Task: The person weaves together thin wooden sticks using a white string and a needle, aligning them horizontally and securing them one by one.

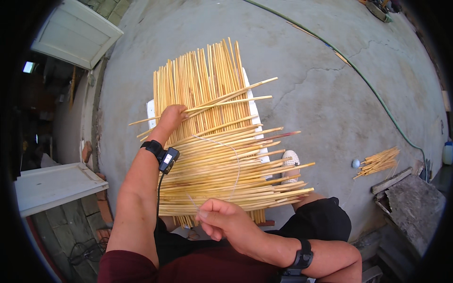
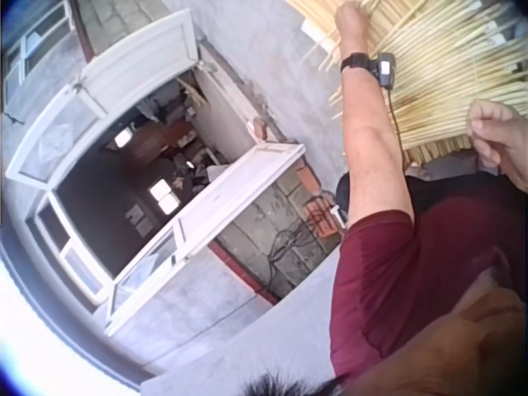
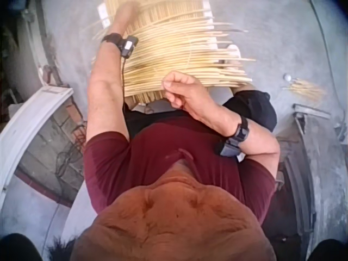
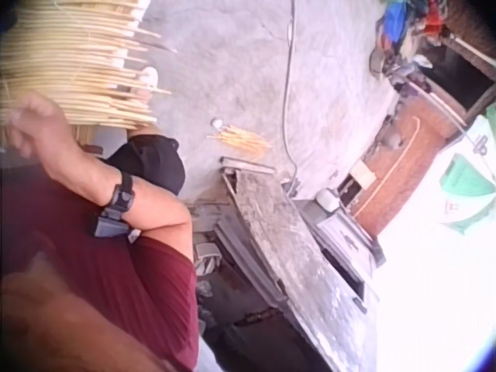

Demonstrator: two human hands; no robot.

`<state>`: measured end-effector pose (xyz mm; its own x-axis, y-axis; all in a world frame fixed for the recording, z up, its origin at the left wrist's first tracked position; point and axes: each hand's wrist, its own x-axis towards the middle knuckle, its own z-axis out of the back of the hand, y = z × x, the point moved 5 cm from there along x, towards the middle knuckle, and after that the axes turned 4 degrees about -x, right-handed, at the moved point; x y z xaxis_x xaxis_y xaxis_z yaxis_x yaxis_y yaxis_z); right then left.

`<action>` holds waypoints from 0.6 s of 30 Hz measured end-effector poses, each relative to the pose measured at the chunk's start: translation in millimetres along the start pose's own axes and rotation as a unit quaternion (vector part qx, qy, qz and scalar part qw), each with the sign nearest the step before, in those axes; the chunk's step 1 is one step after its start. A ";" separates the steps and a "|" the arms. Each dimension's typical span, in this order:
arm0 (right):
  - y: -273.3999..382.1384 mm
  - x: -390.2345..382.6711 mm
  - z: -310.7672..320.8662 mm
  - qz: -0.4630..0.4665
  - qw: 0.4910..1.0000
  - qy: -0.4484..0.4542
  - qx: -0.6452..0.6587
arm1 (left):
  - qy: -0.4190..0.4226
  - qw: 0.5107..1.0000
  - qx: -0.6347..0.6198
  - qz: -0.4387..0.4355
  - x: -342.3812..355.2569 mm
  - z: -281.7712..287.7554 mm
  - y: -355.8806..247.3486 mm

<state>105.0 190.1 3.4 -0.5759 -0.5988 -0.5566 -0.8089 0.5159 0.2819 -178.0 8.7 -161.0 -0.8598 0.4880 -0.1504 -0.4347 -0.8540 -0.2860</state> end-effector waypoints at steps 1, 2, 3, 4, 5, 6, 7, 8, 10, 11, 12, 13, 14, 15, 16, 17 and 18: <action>1.0 0.0 0.6 0.001 1.000 -0.006 -0.004 | 0.035 0.998 -0.028 0.047 4.0 0.6 2.8; 1.9 -0.4 0.8 0.003 1.000 -0.009 -0.009 | 0.068 0.992 -0.054 0.093 6.6 2.9 5.3; 1.9 -0.8 0.8 0.004 1.000 -0.007 -0.009 | 0.067 0.992 -0.051 0.093 9.3 7.4 4.0; 1.2 -1.3 1.0 0.004 1.000 -0.005 -0.004 | 0.061 0.992 -0.058 0.092 11.9 11.9 2.4; 1.0 -1.1 0.9 0.003 1.000 -0.003 0.002 | 0.055 0.992 -0.065 0.092 14.1 14.0 3.2; 1.7 -0.9 0.4 0.003 1.000 -0.001 0.003 | 0.055 0.992 -0.064 0.093 16.9 15.2 3.7; 2.5 -0.8 -0.1 0.002 1.000 -0.002 0.003 | 0.064 0.990 -0.076 0.104 19.6 15.2 4.9; 2.8 -0.8 -0.5 0.000 1.000 -0.004 0.003 | 0.073 0.987 -0.089 0.116 21.1 14.5 7.7; 2.2 -0.6 -1.0 -0.003 1.000 -0.005 0.003 | 0.047 0.992 -0.074 0.086 24.5 11.8 11.7; 1.4 -0.3 -0.5 -0.007 1.000 -0.009 0.004 | 0.021 0.996 -0.061 0.055 26.6 12.3 10.3; 1.1 -0.2 -0.1 -0.006 1.000 -0.008 0.004 | 0.019 0.994 -0.081 0.068 28.7 10.0 12.8; 1.0 -0.2 0.5 -0.005 1.000 -0.008 0.004 | 0.018 0.994 -0.081 0.068 30.7 8.7 14.8; 0.2 -0.3 0.5 -0.006 1.000 -0.007 0.005 | 0.004 0.995 -0.067 0.077 31.3 8.1 19.5; -0.5 -0.4 0.2 -0.006 1.000 -0.006 0.004 | -0.009 0.995 -0.054 0.086 31.7 8.0 23.6; -1.0 -0.4 -0.5 -0.004 1.000 -0.001 0.002 | -0.010 0.995 -0.052 0.087 32.8 4.5 29.1; -1.1 -0.5 -1.0 -0.002 1.000 0.003 0.000 | -0.050 0.989 -0.102 0.092 34.1 5.2 33.6; -1.6 -0.7 -1.2 -0.002 1.000 0.005 -0.001 | -0.091 0.980 -0.150 0.097 33.9 6.6 39.1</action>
<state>106.6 189.0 4.3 -0.5739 -0.6070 -0.5497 -0.8113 0.5129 0.2806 -225.9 -9.4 -171.0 -0.9638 0.2580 -0.0669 -0.1829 -0.8229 -0.5379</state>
